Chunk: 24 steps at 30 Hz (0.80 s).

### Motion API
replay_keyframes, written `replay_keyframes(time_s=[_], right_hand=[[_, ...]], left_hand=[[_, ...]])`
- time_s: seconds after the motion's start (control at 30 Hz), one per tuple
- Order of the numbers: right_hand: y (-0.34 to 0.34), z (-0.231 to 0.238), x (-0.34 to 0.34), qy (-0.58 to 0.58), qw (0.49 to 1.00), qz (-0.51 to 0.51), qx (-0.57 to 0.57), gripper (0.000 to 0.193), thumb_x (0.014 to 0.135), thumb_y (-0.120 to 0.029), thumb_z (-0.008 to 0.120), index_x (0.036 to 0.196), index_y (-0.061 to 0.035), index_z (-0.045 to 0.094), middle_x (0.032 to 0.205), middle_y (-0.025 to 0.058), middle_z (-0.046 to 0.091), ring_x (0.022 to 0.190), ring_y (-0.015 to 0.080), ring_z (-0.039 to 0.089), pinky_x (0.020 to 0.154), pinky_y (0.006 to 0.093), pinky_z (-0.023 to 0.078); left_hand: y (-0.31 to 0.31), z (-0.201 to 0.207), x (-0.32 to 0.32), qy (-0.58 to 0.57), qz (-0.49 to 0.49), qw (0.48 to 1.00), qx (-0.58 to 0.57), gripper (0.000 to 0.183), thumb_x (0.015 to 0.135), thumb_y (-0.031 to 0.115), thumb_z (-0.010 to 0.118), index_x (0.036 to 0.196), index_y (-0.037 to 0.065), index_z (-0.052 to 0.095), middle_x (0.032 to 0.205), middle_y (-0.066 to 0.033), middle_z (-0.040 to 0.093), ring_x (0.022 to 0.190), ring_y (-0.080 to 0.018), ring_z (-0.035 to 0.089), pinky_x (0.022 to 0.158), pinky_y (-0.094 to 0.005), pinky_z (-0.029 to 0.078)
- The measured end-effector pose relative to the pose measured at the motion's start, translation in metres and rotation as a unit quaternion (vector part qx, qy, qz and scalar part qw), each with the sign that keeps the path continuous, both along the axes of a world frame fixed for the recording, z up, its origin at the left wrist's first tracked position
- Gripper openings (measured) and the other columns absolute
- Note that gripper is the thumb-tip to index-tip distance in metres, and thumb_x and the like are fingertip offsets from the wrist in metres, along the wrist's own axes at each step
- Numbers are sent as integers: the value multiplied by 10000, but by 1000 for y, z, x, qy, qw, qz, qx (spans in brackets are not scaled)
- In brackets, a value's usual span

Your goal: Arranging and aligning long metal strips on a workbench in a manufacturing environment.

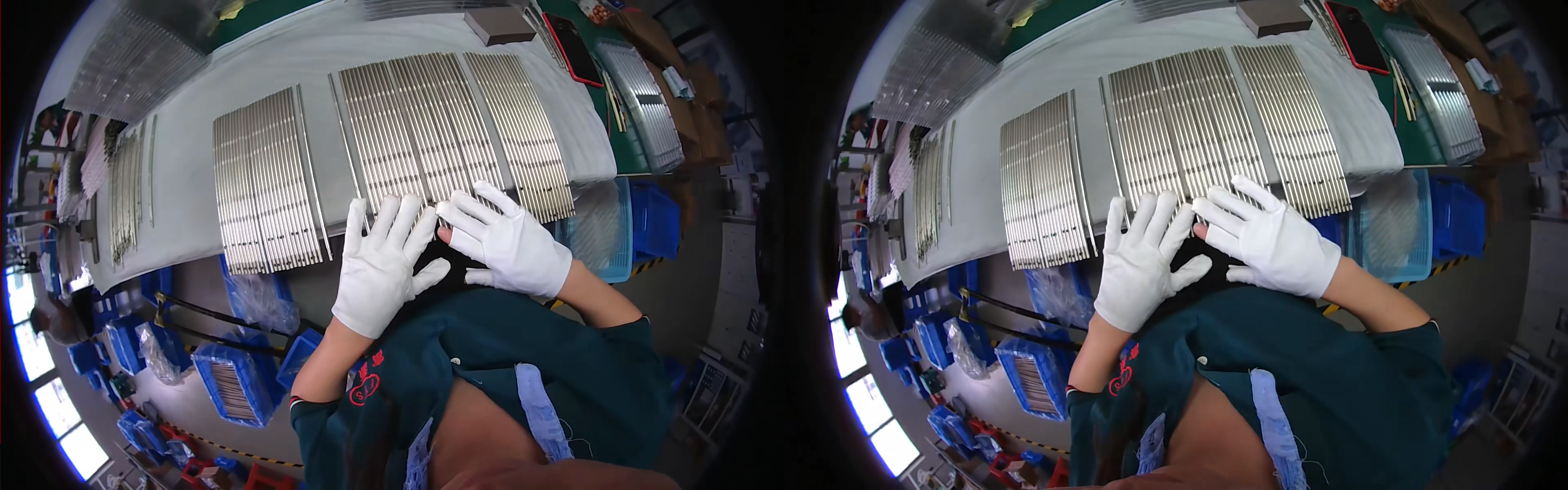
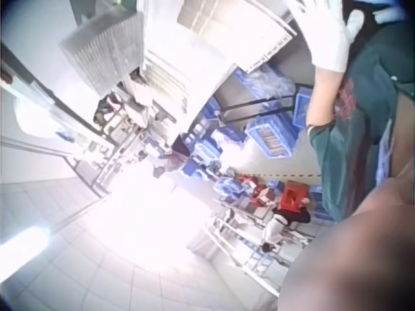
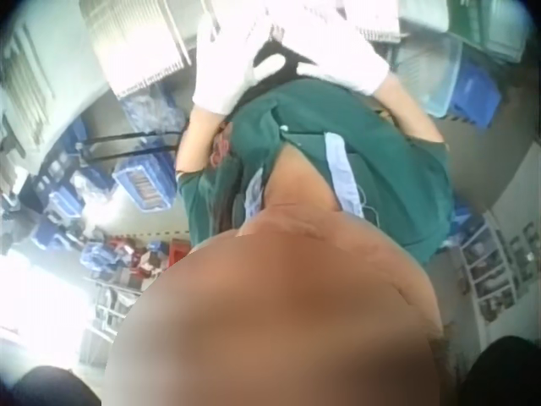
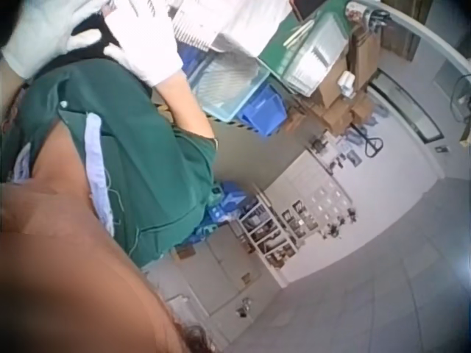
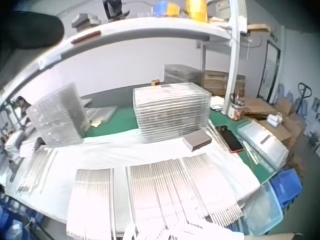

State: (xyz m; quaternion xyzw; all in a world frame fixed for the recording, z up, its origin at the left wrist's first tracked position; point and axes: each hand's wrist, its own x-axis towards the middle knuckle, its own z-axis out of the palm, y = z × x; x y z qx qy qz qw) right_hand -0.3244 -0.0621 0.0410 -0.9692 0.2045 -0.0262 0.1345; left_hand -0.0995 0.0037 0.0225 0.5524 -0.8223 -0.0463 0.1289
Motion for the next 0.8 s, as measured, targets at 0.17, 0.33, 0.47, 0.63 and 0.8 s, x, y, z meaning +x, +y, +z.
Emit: replay_keyframes(time_s=[0.17,0.33,0.47,0.63,0.8], right_hand=[[-7,-4,19,-23,998,54,11,694,740,-358,837,1326,-57,617,1483,167,524,1423,318,470,1238,473,308],[-11,-13,45,-65,992,100,41,748,757,-346,828,1398,-64,565,1528,159,485,1443,319,447,1242,465,317],[-10,-17,55,-112,987,112,37,750,683,-301,865,1338,-52,597,1452,152,530,1400,322,477,1216,448,351],[-10,-10,42,-45,994,94,30,743,756,-369,823,1383,-57,574,1515,163,496,1433,326,454,1243,471,309],[-10,-1,16,1,998,56,23,713,743,-360,834,1345,-58,600,1497,154,509,1430,311,458,1235,473,302]], left_hand=[[11,2,19,-30,38,999,5,689,808,513,738,1324,86,578,1299,-79,556,1229,-262,535,1141,-574,310],[27,5,42,-65,82,994,5,734,802,500,752,1367,78,548,1334,-117,562,1213,-281,556,1111,-593,326],[28,6,44,-69,87,993,26,743,801,495,758,1362,60,540,1341,-115,558,1223,-286,550,1116,-586,326],[17,3,32,-17,46,999,8,743,773,443,791,1328,25,527,1311,-146,548,1214,-333,538,1107,-550,363],[2,-4,11,19,7,1000,-3,734,780,481,764,1313,27,541,1313,-130,552,1236,-325,528,1135,-510,363]])
